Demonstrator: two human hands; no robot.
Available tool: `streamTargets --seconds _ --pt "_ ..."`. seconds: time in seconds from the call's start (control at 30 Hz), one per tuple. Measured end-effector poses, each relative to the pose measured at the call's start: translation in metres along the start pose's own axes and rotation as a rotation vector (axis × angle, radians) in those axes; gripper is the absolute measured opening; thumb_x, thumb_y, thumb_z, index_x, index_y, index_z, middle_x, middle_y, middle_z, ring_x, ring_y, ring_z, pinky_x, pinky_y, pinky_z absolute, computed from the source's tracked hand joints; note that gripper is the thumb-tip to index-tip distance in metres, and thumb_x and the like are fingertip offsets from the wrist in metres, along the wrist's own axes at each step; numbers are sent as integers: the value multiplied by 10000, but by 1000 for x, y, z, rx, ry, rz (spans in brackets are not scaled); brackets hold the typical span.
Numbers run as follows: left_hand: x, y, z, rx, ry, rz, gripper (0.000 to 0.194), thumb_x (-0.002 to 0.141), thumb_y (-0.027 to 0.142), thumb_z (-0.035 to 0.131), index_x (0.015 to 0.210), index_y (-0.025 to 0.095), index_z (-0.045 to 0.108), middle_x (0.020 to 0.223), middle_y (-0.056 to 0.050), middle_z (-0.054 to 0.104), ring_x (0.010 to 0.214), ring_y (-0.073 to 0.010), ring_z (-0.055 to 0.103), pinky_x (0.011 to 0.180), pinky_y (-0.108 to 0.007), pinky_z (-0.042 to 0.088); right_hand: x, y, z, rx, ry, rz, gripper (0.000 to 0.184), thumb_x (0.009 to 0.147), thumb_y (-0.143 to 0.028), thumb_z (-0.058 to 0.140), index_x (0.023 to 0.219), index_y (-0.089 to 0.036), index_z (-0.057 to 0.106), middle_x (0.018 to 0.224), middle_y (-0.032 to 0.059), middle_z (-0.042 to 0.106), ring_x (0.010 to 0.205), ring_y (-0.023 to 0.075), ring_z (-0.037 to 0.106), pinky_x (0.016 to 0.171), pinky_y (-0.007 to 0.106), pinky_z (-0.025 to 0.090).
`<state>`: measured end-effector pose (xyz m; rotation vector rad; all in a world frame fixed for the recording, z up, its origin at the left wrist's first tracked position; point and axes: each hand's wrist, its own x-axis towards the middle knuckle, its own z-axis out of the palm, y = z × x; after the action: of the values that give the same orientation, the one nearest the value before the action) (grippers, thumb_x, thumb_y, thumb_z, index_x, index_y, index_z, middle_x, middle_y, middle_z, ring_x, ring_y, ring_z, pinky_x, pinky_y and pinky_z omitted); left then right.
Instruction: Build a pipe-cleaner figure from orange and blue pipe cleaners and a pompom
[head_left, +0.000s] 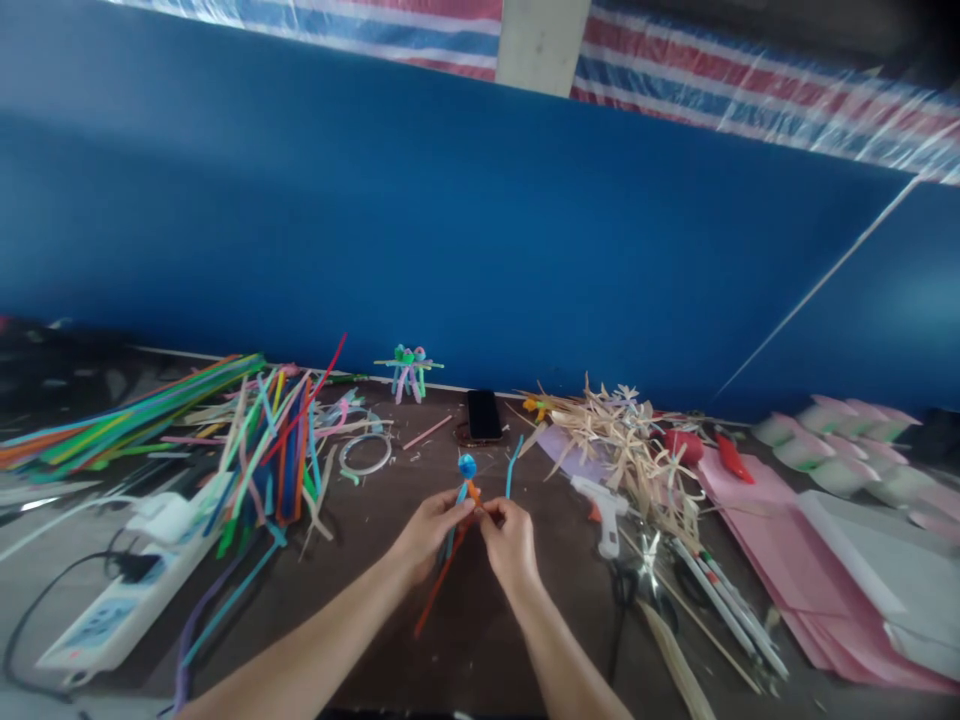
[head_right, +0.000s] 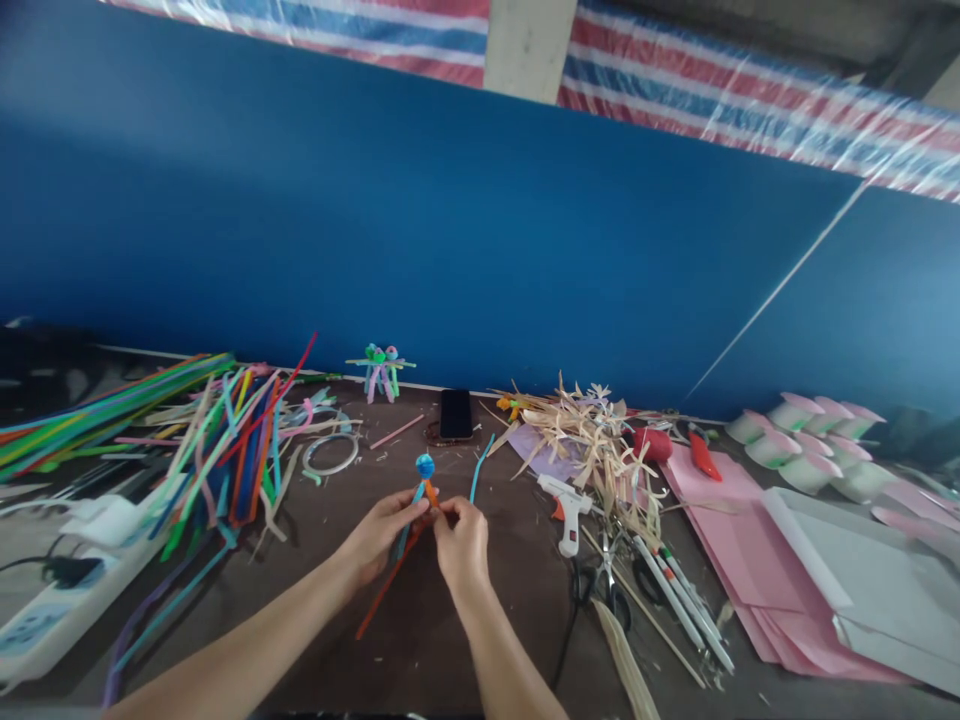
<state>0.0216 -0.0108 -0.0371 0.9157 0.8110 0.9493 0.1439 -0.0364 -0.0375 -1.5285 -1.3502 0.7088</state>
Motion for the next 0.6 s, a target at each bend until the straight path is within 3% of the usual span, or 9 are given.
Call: streamTargets --seconds 0.1,0.3,0.6 --pt "11 -7 -3 58 74 -9 389 594 413 687 821 99 651 583 -6 584 519 -92 508 509 -193 370 2 3 3 64 -59 65 181 700 -299 521 627 -157 606 631 25 617 602 149 538 592 238 385" --pt "23 -3 -8 103 -14 -21 397 580 424 686 793 90 654 544 0 591 507 -117 534 511 -213 386 15 12 4 146 -175 225 289 684 -342 526 486 -136 568 433 -11 513 421 89 433 432 199 299" --pt "35 1 -7 117 -108 -72 327 615 388 672 725 81 651 495 -24 591 467 -113 536 456 -196 356 31 13 -8 273 -355 364 278 629 -393 552 575 -124 603 506 31 609 432 104 497 411 194 335"
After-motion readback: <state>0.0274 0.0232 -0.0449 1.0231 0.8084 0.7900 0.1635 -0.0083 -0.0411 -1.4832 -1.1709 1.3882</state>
